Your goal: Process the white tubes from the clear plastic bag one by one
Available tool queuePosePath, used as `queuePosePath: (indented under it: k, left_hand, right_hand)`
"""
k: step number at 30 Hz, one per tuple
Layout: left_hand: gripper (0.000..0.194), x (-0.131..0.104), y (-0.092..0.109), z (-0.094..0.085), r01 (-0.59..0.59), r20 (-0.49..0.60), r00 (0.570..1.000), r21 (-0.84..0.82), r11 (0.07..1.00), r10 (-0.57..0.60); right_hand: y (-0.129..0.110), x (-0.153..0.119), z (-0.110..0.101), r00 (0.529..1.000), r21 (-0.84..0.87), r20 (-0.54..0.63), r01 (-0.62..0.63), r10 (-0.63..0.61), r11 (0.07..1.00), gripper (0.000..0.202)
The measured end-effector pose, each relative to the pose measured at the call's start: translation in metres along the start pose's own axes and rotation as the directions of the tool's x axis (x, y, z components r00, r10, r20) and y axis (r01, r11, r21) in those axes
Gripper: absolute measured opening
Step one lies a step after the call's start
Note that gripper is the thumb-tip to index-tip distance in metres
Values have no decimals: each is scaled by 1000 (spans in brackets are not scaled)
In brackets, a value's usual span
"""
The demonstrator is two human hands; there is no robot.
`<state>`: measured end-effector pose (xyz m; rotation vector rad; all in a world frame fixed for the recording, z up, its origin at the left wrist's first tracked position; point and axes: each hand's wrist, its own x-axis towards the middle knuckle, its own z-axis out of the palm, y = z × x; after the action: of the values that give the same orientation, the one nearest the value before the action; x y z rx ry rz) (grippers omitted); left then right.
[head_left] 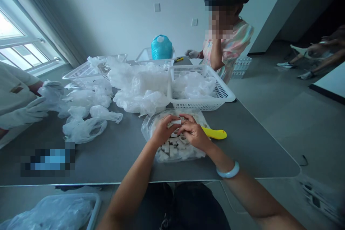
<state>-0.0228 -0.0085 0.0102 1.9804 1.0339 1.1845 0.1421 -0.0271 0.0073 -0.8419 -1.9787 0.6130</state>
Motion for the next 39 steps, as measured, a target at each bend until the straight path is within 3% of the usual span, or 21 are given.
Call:
queuePosePath:
  k: [2, 4, 6, 8, 11, 15, 24, 39]
  left_hand:
    - [13, 1, -2, 1, -130, -51, 988, 210, 969, 144]
    - [9, 1, -4, 2, -141, -92, 980, 297, 944, 175]
    - [9, 1, -5, 2, -62, -167, 980, 259, 964, 108]
    - [11, 0, -5, 2, 24, -216, 976, 112, 993, 1]
    - [14, -1, -4, 6, 75, -170, 980, -147, 986, -99]
    - [17, -2, -1, 9, 37, -117, 990, -300, 953, -75]
    - [16, 0, 0, 2, -156, -145, 981, -165, 974, 132]
    - [17, -1, 2, 3, -148, -135, 984, -218, 965, 120]
  right_hand:
    - [1, 0, 1, 993, 91, -67, -89, 95, 992, 24]
    - [1, 0, 0, 972, 124, -191, -114, 136, 986, 21]
    - [1, 0, -2, 942, 51, -320, -92, 104, 994, 19]
    - [1, 1, -3, 928, -94, -373, -51, 12, 994, 16]
    - [2, 3, -2, 945, -269, -309, 25, -111, 963, 13]
    - [2, 4, 1, 957, -331, -240, 77, -163, 940, 18]
    - [3, 1, 1, 966, -314, -211, 77, -148, 946, 23]
    - [4, 1, 3, 972, -261, -216, 35, -93, 965, 25]
